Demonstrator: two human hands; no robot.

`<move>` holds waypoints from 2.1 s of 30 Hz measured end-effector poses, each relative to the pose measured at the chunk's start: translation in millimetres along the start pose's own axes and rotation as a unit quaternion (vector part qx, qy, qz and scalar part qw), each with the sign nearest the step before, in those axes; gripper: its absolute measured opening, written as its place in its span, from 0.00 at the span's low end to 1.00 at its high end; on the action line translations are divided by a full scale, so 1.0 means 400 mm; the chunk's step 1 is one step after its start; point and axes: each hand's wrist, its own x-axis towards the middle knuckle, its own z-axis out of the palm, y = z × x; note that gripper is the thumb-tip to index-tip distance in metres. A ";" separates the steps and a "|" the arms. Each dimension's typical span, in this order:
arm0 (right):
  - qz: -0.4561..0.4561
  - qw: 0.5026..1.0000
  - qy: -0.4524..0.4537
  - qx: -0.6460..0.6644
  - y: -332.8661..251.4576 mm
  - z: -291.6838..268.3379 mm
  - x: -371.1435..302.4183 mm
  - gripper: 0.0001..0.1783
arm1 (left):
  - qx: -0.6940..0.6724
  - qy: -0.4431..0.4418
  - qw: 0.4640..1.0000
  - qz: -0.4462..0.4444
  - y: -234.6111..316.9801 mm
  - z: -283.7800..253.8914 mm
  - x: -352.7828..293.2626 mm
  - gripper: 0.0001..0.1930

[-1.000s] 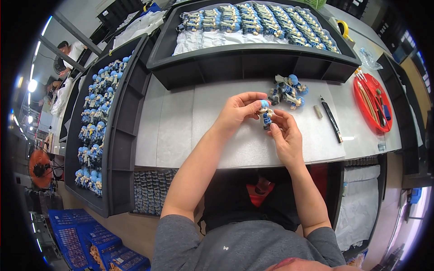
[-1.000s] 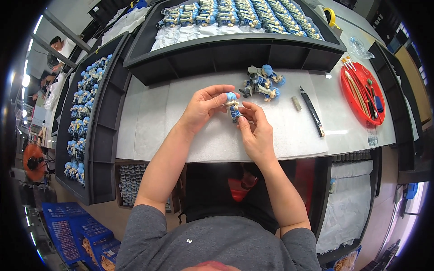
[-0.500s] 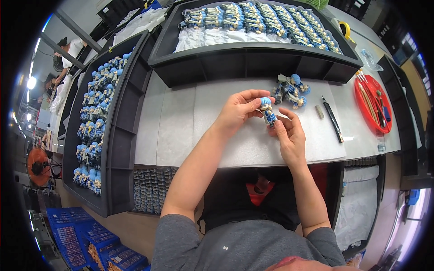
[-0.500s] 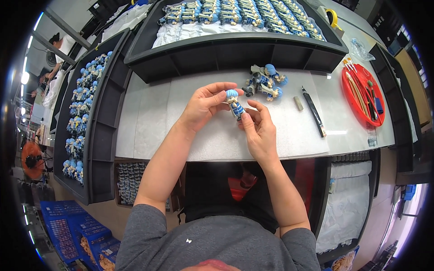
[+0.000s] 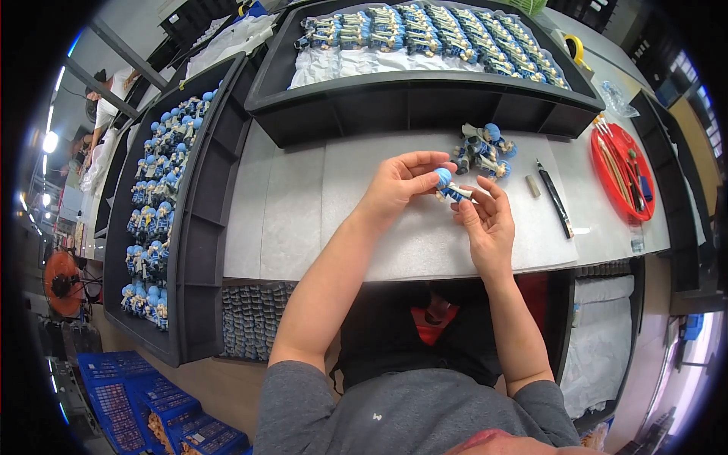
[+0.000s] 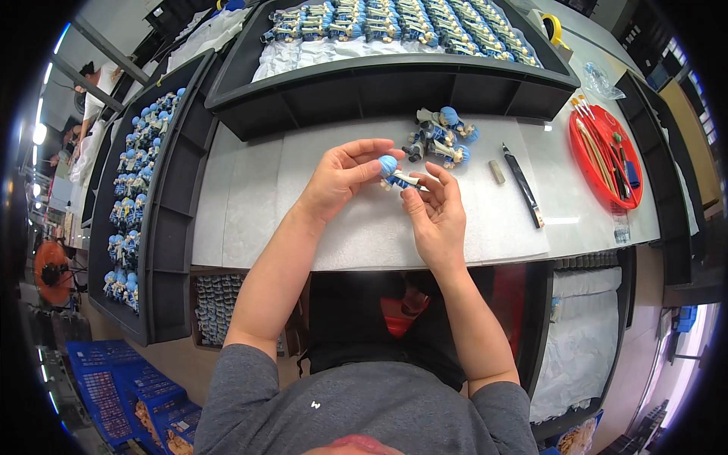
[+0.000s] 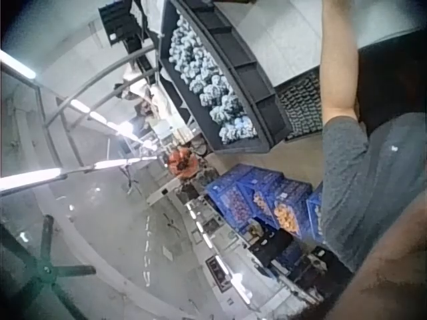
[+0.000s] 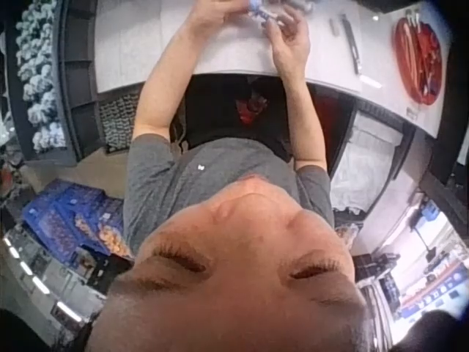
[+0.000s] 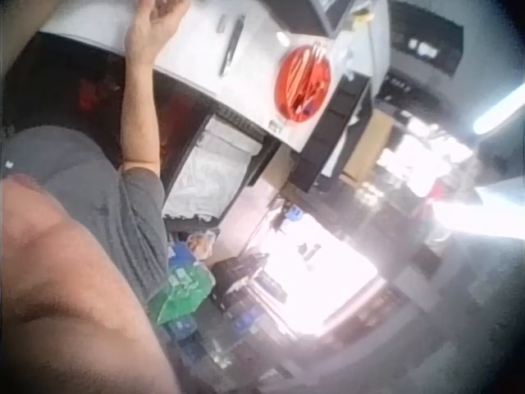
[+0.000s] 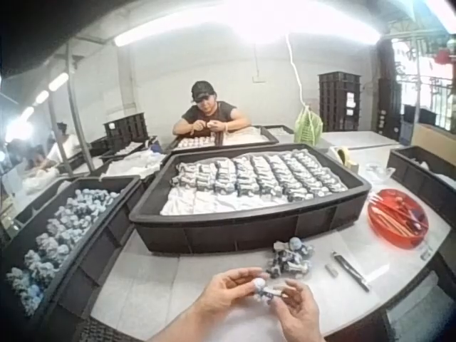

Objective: The person assembles small plastic toy figures by hand, attaching plastic hair pieces and heads to the toy figure bodies.

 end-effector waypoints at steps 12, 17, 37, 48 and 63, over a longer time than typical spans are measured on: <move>-0.046 0.998 -0.004 -0.042 0.017 -0.011 -0.003 0.30 | 0.019 -0.010 0.999 -0.043 0.002 0.007 -0.002 0.22; -0.040 0.997 -0.006 -0.062 0.018 -0.012 -0.003 0.32 | 0.008 -0.035 0.999 0.016 0.002 0.006 -0.001 0.24; -0.045 0.994 -0.024 -0.092 0.007 -0.010 -0.004 0.32 | 0.011 -0.055 0.998 0.034 0.006 0.012 -0.003 0.26; -0.081 0.994 -0.015 -0.074 0.013 -0.012 -0.006 0.30 | 0.043 -0.047 0.998 -0.024 -0.004 0.012 -0.002 0.25; -0.064 0.995 -0.012 -0.082 0.021 -0.021 -0.001 0.29 | 0.056 -0.066 0.996 -0.015 -0.010 0.008 0.002 0.27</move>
